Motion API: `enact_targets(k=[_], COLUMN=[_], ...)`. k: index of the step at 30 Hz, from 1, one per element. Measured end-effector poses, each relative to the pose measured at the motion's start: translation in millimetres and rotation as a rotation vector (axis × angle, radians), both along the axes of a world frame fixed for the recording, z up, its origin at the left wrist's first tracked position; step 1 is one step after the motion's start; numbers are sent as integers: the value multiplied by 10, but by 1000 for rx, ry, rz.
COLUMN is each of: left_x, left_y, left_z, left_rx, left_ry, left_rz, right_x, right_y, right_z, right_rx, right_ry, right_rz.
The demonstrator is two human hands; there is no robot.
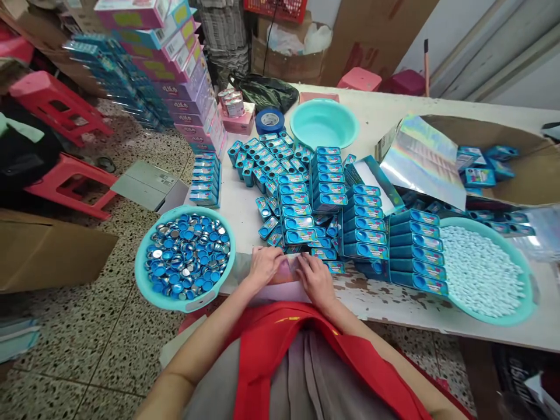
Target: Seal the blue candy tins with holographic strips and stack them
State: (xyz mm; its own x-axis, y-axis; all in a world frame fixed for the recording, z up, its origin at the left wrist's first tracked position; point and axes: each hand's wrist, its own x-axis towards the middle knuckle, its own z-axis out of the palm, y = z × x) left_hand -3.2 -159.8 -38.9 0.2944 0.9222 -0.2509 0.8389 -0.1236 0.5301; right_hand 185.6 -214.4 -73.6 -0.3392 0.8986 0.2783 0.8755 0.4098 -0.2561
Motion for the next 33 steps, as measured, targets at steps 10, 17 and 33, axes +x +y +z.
enact_targets(k=[10, 17, 33], left_x=[19, 64, 91], left_y=[56, -125, 252], left_z=[-65, 375, 573], left_rx=[39, 174, -202], left_ry=[133, -317, -644], left_rz=[45, 208, 364], right_x=[92, 179, -151], right_y=[41, 201, 780], right_z=[546, 1301, 1143], right_rx=[-97, -261, -589], right_ry=[33, 235, 552], right_rz=[-9, 17, -269])
